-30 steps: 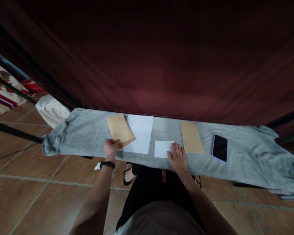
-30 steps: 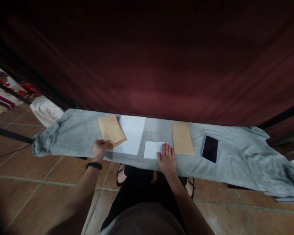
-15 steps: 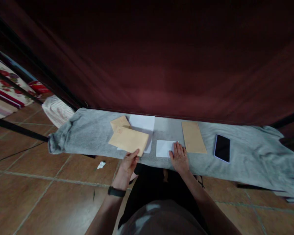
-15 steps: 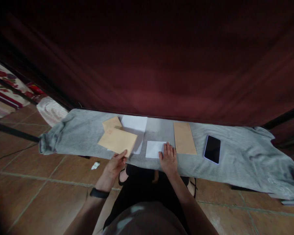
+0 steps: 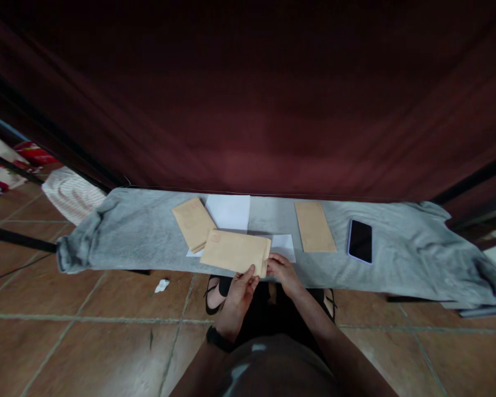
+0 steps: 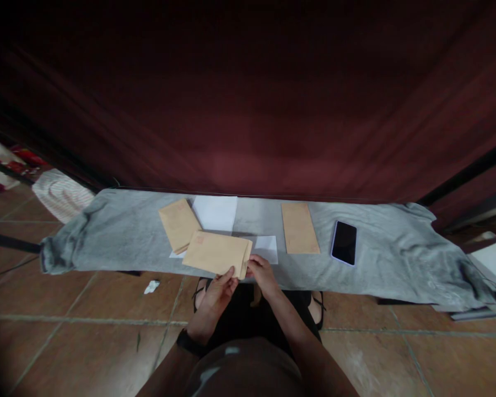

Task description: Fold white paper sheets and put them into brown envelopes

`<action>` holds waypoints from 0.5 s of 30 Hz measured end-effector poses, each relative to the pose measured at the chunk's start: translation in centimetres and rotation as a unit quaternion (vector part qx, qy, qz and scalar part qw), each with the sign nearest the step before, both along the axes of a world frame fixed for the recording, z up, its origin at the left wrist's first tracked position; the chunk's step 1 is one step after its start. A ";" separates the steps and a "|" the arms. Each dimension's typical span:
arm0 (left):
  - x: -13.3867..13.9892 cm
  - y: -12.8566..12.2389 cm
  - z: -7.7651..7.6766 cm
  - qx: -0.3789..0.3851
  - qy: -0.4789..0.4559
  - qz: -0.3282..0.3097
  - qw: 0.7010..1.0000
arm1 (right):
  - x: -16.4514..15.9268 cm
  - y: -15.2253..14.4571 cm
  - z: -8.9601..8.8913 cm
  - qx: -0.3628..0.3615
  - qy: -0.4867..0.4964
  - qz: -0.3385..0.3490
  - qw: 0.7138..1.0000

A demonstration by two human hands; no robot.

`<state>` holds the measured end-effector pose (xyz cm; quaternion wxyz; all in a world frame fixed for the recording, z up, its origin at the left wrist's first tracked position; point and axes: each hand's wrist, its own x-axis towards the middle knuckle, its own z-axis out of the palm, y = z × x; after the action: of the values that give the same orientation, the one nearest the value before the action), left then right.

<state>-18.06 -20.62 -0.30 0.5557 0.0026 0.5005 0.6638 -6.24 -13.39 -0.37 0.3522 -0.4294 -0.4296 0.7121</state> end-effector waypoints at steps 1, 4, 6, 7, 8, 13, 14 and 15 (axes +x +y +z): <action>0.0 -0.1 0.0 0.000 -0.022 -0.007 1.000 | 0.1 -0.1 0.0 -0.004 0.002 0.001 1.000; 0.2 -0.3 0.2 0.006 -0.067 -0.037 0.997 | 0.5 -0.2 0.3 -0.017 0.023 0.016 0.999; 0.3 -0.4 0.4 0.008 -0.068 -0.055 0.996 | 0.7 -0.1 0.5 -0.014 0.035 0.037 0.999; 0.4 -0.4 0.4 0.009 -0.064 -0.061 0.996 | 0.8 0.0 0.5 -0.007 0.033 0.047 0.998; 0.5 -0.5 0.4 0.008 -0.061 -0.069 0.996 | 0.9 0.2 0.5 0.007 0.022 0.052 0.998; 0.8 -2.2 -0.3 -0.039 0.014 -0.215 0.976 | 2.0 0.9 -0.5 0.132 -0.093 0.020 0.987; 0.9 -2.6 -0.3 -0.042 0.070 -0.257 0.963 | 2.3 1.0 -0.8 0.149 -0.111 0.013 0.983; 0.9 -2.9 -0.1 -0.036 0.149 -0.286 0.946 | 2.5 1.0 -1.0 0.159 -0.125 0.010 0.979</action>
<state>-17.19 -23.55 -0.43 0.6411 0.2245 0.5792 0.4507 -3.70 -12.38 -1.34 0.3528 -0.4491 -0.5821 0.5788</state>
